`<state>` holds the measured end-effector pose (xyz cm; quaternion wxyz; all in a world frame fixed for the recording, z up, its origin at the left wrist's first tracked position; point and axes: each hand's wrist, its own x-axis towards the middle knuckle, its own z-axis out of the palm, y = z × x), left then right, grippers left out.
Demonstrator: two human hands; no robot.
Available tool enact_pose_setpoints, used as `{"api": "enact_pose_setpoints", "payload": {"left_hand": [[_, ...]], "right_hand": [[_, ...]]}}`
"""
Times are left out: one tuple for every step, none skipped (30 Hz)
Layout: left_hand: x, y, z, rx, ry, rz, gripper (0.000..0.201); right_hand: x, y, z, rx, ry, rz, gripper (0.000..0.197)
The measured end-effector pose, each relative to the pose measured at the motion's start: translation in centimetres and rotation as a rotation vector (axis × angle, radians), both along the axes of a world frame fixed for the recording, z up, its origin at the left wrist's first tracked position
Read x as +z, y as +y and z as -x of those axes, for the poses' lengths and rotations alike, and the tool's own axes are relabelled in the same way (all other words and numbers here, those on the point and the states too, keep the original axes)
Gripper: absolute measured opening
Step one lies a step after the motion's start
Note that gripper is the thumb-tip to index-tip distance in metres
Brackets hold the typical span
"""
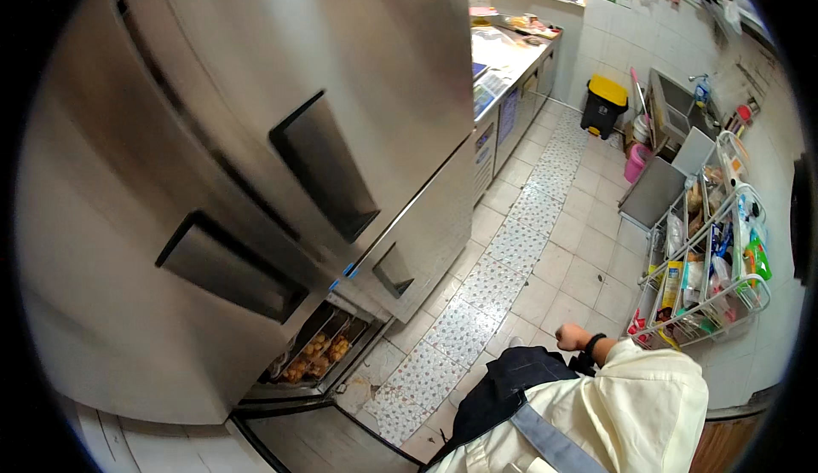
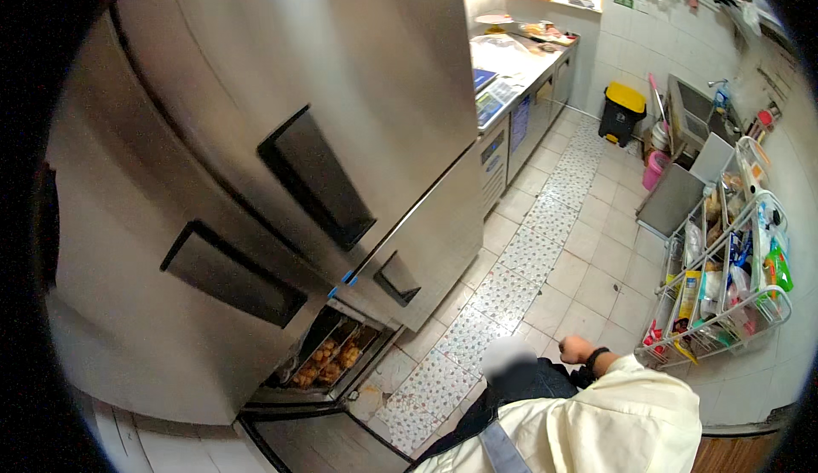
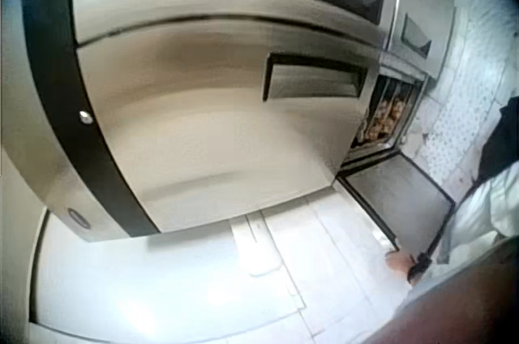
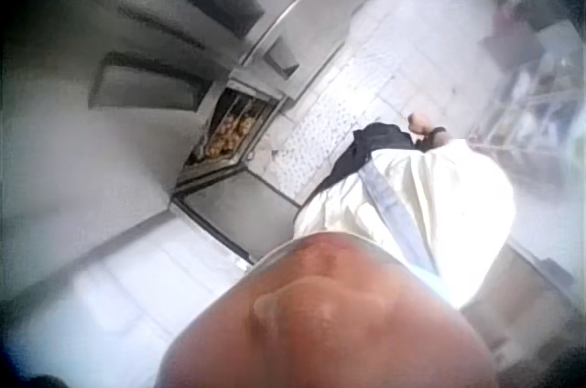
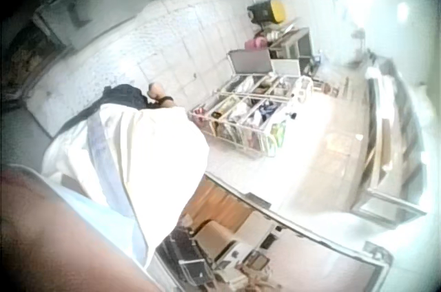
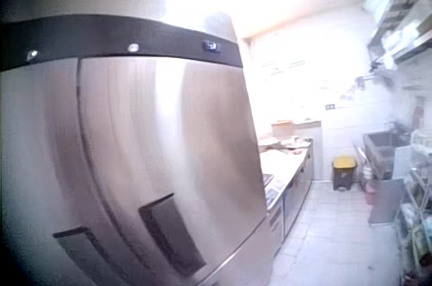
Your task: The person places containers of pastries into a refrigerator, folds a plastic sheet on a counter, and rearranges bags of bread on a tray inside the refrigerator.
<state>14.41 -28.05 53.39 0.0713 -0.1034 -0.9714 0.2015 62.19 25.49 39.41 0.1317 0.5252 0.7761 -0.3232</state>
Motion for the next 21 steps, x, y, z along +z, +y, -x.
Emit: {"api": "enact_pose_setpoints", "payload": {"left_hand": [[-1.2, 0.0, -0.3, -0.078, -0.065, 0.131, 0.039], [-2.2, 0.2, -0.8, -0.153, -0.135, 0.266, 0.037], [-3.0, 0.9, -1.4, -0.226, -0.205, 0.4, 0.037], [-1.7, 7.3, -2.8, 0.109, -0.01, -0.013, 0.044], [-1.5, 10.7, -3.5, 0.095, -0.017, -0.004, 0.044], [-1.4, 14.1, -4.2, 0.128, 0.075, -0.155, 0.047], [-2.0, 17.1, -4.6, 0.163, 0.161, -0.32, 0.051], [-2.0, 18.8, -4.9, 0.213, 0.265, -0.478, 0.058], [-2.6, 19.4, -4.5, 0.049, 0.189, -0.499, 0.061], [-2.9, 20.8, -4.4, -0.128, 0.108, -0.514, 0.064], [0.0, 24.8, -5.6, 0.109, -0.096, -0.44, 0.069], [0.9, 27.1, -6.1, 0.18, -0.107, -0.415, 0.064], [1.0, 28.6, -6.5, 0.2, -0.052, -0.406, 0.06], [0.8, 29.7, -6.9, 0.229, 0.004, -0.411, 0.056], [0.4, 30.7, -7.2, 0.261, 0.06, -0.419, 0.053], [0.0, 31.8, -7.4, 0.304, 0.108, -0.431, 0.05], [-0.4, 34.0, -6.5, 0.336, 0.167, -0.453, 0.047], [-0.2, 35.4, -5.6, 0.382, 0.258, -0.462, 0.045], [-1.2, 38.8, -4.4, 0.389, 0.322, -0.488, 0.044], [-2.3, 42.4, -3.6, 0.365, 0.402, -0.553, 0.044], [-3.2, 48.6, -4.0, 0.257, 0.381, -0.723, 0.045]], "right_hand": [[-0.2, -1.1, -1.7, -0.062, -0.012, 0.023, 0.022], [-0.2, -2.4, -3.4, -0.126, -0.025, 0.049, 0.023], [-0.4, -3.3, -5.0, -0.188, -0.037, 0.074, 0.024], [-0.9, -3.8, -6.9, -0.204, -0.114, 0.091, 0.025], [-1.6, -5.0, -9.3, -0.223, -0.187, 0.123, 0.026], [-3.2, -6.6, -12.1, -0.238, -0.193, 0.153, 0.027], [-4.1, -6.8, -14.4, -0.252, -0.2, 0.171, 0.028], [-2.8, -6.6, -14.7, -0.309, -0.156, 0.226, 0.031], [-2.7, -6.5, -16.0, -0.343, -0.163, 0.22, 0.033], [-3.0, -6.1, -17.6, -0.364, -0.138, 0.222, 0.033], [-3.1, -5.4, -19.3, -0.389, -0.114, 0.223, 0.034], [-3.2, -3.8, -20.5, -0.388, -0.066, 0.179, 0.031], [-3.7, -2.9, -21.9, -0.489, -0.012, 0.102, 0.029], [-4.0, -1.3, -22.8, -0.585, 0.045, 0.017, 0.027], [-4.6, 0.2, -23.6, -0.675, 0.101, -0.066, 0.025], [-5.5, 0.7, -25.3, -0.794, 0.204, -0.275, 0.021], [-6.4, 1.1, -26.6, -0.938, 0.186, -0.286, 0.018], [-6.2, 1.0, -26.6, -1.107, 0.247, -0.334, 0.015], [-7.7, 0.0, -28.9, -1.258, 0.234, -0.259, 0.015], [-8.8, -0.5, -31.4, -1.111, 0.162, -0.219, 0.016], [-11.8, -1.9, -34.3, -1.049, 0.053, -0.315, 0.017]]}}
